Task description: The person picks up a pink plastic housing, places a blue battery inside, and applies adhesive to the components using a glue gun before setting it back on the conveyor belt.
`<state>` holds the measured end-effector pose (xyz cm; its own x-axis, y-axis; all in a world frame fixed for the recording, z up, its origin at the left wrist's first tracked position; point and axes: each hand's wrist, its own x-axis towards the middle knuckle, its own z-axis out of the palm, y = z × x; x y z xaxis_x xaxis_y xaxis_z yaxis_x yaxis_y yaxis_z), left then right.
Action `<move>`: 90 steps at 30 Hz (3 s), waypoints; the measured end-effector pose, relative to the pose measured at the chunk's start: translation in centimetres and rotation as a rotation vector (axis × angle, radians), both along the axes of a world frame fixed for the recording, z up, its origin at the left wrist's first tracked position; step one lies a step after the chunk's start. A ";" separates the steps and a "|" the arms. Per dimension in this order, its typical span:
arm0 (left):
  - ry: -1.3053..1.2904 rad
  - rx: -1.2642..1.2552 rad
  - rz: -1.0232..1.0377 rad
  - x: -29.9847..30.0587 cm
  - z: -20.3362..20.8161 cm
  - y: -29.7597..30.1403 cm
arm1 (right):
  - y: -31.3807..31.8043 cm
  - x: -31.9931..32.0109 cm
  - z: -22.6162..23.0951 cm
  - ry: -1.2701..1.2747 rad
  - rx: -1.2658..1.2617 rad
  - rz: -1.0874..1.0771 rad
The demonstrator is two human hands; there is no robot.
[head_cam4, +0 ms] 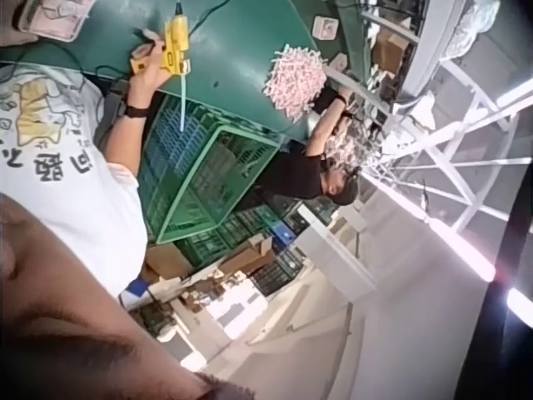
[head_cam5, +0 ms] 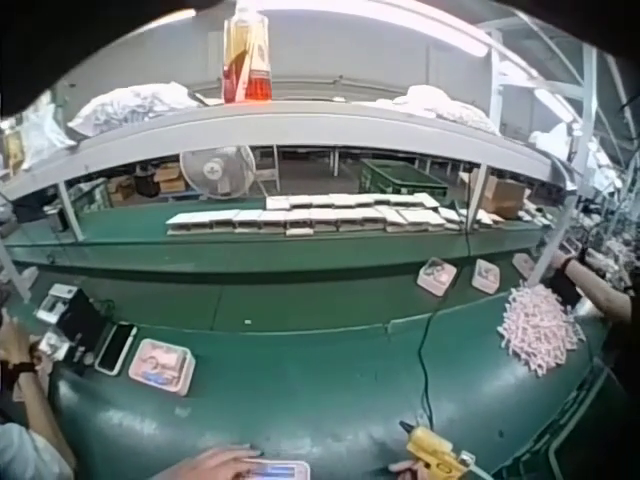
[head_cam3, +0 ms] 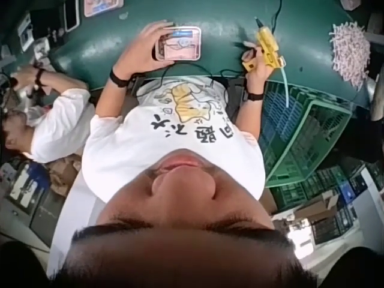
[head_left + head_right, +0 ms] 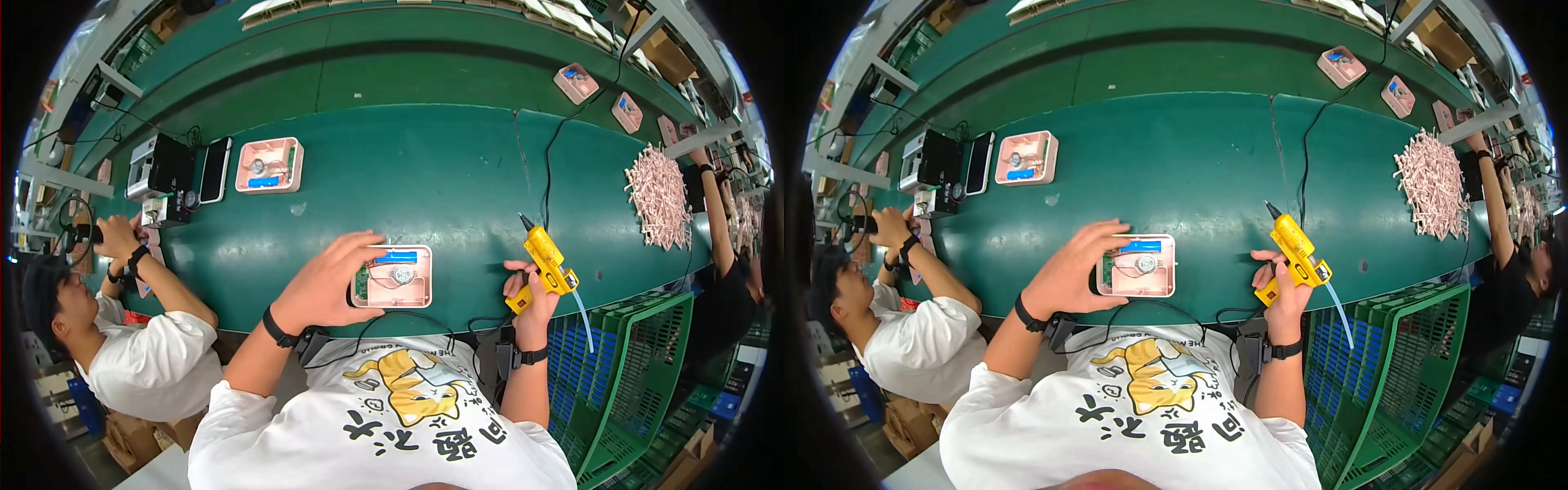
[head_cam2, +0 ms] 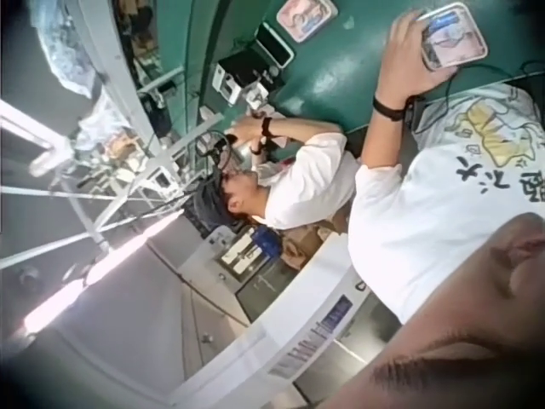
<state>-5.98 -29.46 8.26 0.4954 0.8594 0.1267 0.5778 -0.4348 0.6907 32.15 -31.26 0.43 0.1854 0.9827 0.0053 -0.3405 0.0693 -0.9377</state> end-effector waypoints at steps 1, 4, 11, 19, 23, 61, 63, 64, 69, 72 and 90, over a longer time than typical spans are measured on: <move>0.025 0.049 0.045 -0.1 0.6 0.1 | 0.0 -0.1 0.0 -0.003 -0.010 0.005; 0.112 0.099 0.145 -0.1 0.3 0.3 | -0.1 -0.2 0.2 -0.004 -0.019 -0.009; 0.216 0.101 0.285 2.1 -0.4 0.7 | -0.8 -1.3 2.1 -0.062 -0.096 0.103; -0.238 -0.003 0.293 1.3 -1.4 0.2 | -1.5 -3.4 7.0 -0.179 -0.217 0.486; -0.586 -0.060 0.497 3.1 -6.5 -0.9 | -0.4 -6.3 8.3 -0.358 -0.227 0.615; -0.569 0.179 0.476 4.1 -6.6 -2.1 | -0.4 -7.3 9.7 -0.795 -0.430 0.477; -0.610 0.109 0.511 4.1 -6.4 -2.2 | -0.4 -7.3 9.3 -0.772 -0.370 0.471; -0.564 0.126 0.507 4.0 -6.2 -2.2 | -0.4 -7.2 9.2 -0.760 -0.339 0.468; -0.415 0.219 0.453 3.6 -5.7 -1.6 | -0.5 -6.8 9.1 -0.775 -0.370 0.493; -0.388 0.241 0.431 3.7 -5.5 -1.5 | -0.6 -6.6 9.1 -0.763 -0.397 0.496; -0.202 -0.023 0.408 2.1 -4.3 -0.3 | 0.0 -6.3 8.2 -0.594 -0.395 0.533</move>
<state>-3.92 -29.74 3.97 0.0827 0.9829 0.1647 0.5518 -0.1827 0.8137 25.87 -31.28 8.62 -0.2224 0.8881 -0.4022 0.3153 -0.3249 -0.8917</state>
